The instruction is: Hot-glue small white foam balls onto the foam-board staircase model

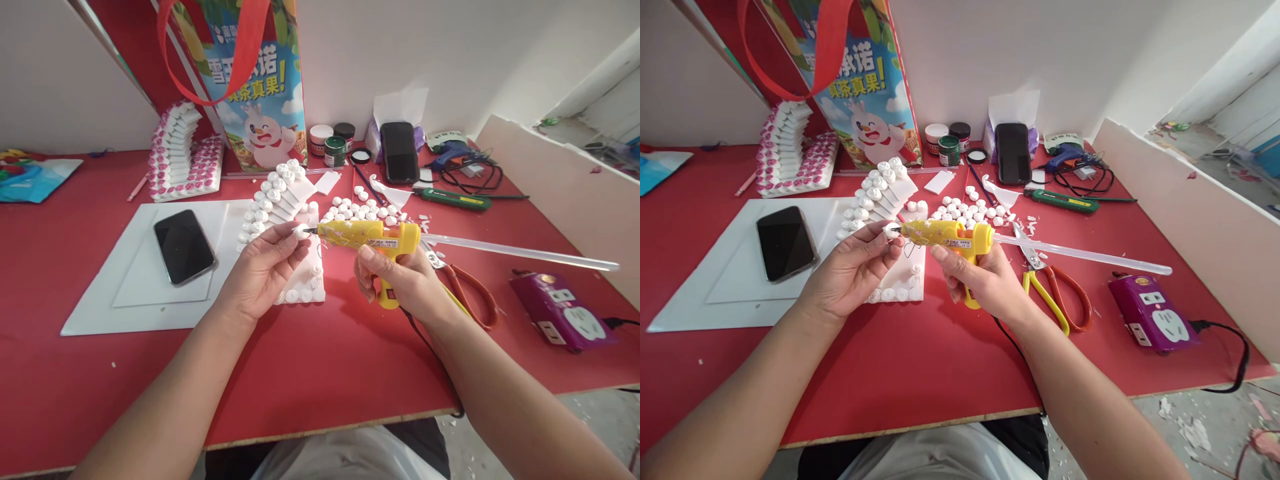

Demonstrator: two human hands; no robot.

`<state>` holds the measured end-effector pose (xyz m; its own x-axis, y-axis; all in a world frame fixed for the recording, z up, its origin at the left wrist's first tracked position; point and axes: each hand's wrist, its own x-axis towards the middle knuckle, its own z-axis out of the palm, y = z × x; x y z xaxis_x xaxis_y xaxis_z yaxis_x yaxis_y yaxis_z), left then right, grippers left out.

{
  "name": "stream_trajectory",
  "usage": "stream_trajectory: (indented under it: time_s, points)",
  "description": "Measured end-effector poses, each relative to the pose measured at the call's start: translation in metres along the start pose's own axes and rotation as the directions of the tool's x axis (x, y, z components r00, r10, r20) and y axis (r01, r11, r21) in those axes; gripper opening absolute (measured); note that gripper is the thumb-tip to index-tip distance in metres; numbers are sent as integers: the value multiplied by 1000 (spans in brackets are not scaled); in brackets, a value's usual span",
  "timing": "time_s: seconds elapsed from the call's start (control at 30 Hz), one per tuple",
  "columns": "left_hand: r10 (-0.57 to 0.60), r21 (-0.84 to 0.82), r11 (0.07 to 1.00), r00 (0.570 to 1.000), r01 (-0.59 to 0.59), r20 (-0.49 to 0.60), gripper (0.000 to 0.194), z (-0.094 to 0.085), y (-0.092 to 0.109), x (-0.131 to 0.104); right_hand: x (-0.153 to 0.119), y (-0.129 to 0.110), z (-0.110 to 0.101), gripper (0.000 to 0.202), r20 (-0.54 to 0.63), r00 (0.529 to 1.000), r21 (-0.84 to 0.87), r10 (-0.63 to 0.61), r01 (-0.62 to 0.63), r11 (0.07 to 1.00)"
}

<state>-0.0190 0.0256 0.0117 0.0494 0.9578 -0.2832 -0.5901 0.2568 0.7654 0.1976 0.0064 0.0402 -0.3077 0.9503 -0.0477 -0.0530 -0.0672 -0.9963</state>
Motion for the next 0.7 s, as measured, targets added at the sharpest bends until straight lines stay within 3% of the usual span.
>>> stream_trajectory:
  time_s: [0.2,0.43,0.7]
  points:
    - [19,36,999,1000,-19,8,24,-3,-1,1,-2,2,-4,47,-34,999,-72,-1,-2,997]
    - [-11,4,1000,1000,11,12,25,-3,0,2,-2,2,-4,41,-30,999,-10,-31,31,999]
    - [1,41,999,1000,-2,27,26,-3,-1,2,-1,3,-3,53,-21,1000,-24,-13,12,1000]
